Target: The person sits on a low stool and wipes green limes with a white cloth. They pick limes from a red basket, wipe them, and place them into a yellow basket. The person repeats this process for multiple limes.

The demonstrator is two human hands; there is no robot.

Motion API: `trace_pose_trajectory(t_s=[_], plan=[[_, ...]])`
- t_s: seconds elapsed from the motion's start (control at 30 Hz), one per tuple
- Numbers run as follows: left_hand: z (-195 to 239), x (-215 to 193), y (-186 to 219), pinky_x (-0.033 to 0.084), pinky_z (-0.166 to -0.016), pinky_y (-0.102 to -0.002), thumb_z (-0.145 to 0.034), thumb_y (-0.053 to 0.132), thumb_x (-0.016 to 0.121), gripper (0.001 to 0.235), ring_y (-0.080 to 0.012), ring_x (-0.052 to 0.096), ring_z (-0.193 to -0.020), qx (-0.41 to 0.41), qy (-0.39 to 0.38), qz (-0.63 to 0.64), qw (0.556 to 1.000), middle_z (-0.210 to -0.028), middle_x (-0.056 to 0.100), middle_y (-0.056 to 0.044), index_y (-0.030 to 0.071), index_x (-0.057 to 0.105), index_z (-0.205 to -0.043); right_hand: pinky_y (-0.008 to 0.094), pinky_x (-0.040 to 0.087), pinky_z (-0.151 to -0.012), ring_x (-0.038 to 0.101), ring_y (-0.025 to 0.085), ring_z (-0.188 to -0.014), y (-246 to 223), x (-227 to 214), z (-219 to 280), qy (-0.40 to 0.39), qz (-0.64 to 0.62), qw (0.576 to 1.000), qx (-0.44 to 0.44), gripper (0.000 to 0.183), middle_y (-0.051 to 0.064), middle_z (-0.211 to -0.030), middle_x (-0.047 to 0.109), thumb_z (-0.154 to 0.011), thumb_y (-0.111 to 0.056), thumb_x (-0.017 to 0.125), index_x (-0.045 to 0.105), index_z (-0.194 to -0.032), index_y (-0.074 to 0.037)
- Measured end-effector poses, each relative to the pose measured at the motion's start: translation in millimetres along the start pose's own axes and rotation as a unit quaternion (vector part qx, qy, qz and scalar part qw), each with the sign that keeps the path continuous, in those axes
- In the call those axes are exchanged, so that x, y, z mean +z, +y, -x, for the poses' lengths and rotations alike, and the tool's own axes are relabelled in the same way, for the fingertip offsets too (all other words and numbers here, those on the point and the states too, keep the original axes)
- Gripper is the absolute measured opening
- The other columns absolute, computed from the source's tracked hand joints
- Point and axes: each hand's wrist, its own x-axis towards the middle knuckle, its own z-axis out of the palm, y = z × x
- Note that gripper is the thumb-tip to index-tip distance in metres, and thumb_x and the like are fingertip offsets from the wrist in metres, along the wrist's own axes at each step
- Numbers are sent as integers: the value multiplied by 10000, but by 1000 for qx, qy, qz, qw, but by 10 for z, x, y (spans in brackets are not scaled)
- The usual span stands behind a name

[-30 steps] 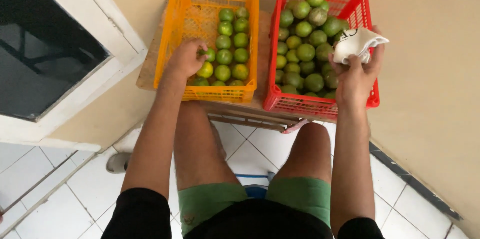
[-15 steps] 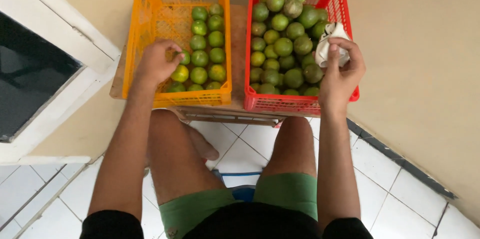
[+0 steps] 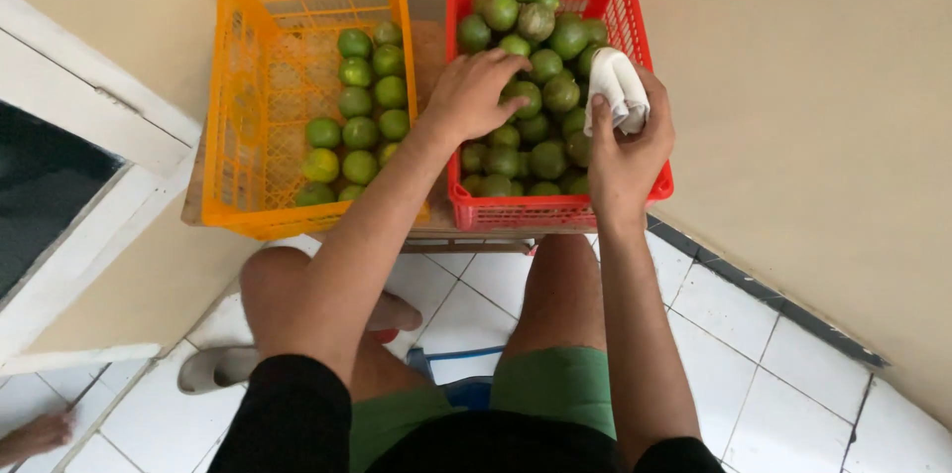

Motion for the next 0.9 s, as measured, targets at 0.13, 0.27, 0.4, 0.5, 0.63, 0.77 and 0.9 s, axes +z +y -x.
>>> trace_pose_trajectory(t_s=[0.13, 0.27, 0.4, 0.5, 0.63, 0.77, 0.9], plan=[[-154, 199, -136, 443, -942, -475, -905, 329, 759, 524, -332, 645, -1165, -33, -39, -78, 996, -1218, 693, -144, 109, 628, -1362, 522, 578, -944, 539, 253, -1168, -13, 8, -28, 5, 12, 1000, 18, 375, 219, -1254, 590, -990, 43, 684, 556, -1334, -34], [-137, 248, -154, 464, -915, -497, -926, 438, 712, 470, -331, 693, -1068, -10, -34, -100, 994, -1111, 762, -99, 163, 687, -1306, 490, 593, -903, 600, 276, -1180, -10, 10, 7, -15, 35, 999, 16, 377, 193, -1263, 613, -988, 11, 711, 569, -1331, -58], [-224, 469, -303, 501, -898, -476, -914, 495, 713, 474, -311, 675, -1090, -6, -34, -133, 991, -1156, 718, -90, 221, 698, -1300, 500, 595, -895, 612, 312, -1178, -17, 14, 9, -16, 49, 999, 12, 390, 215, -1261, 616, -986, -2, 719, 557, -1338, -45], [-241, 456, -317, 499, -893, -455, -879, 464, 767, 536, -309, 657, -1112, -4, -54, -133, 990, -1169, 686, -103, 174, 677, -1320, 521, 584, -887, 615, 381, -1187, -47, 25, 2, -24, 59, 998, -3, 401, 259, -1260, 610, -984, 11, 737, 552, -1339, -17], [-219, 470, -336, 514, -895, -471, -852, 453, 779, 545, -295, 698, -1082, -7, -61, -113, 992, -1119, 734, -68, 174, 657, -1303, 511, 571, -915, 616, 380, -1196, -95, 35, 18, -44, 75, 996, 8, 407, 251, -1270, 597, -986, -1, 717, 539, -1350, -20], [-14, 53, -55, 523, -960, -498, -922, 388, 744, 513, -333, 678, -1157, -24, -33, 9, 999, -1250, 701, -130, 103, 592, -1321, 568, 532, -975, 569, 421, -1255, -91, 66, 17, -49, 49, 997, 16, 410, 254, -1348, 530, -1044, -27, 653, 454, -1402, -48], [58, -41, -44, 524, -1028, -505, -994, 379, 704, 546, -348, 613, -1280, -64, 40, 158, 985, -1409, 607, -159, 96, 507, -1417, 543, 501, -1019, 536, 408, -1265, 188, 143, -215, -120, 15, 992, 25, 477, 273, -1350, 505, -1002, 14, 703, 431, -1391, -36]])
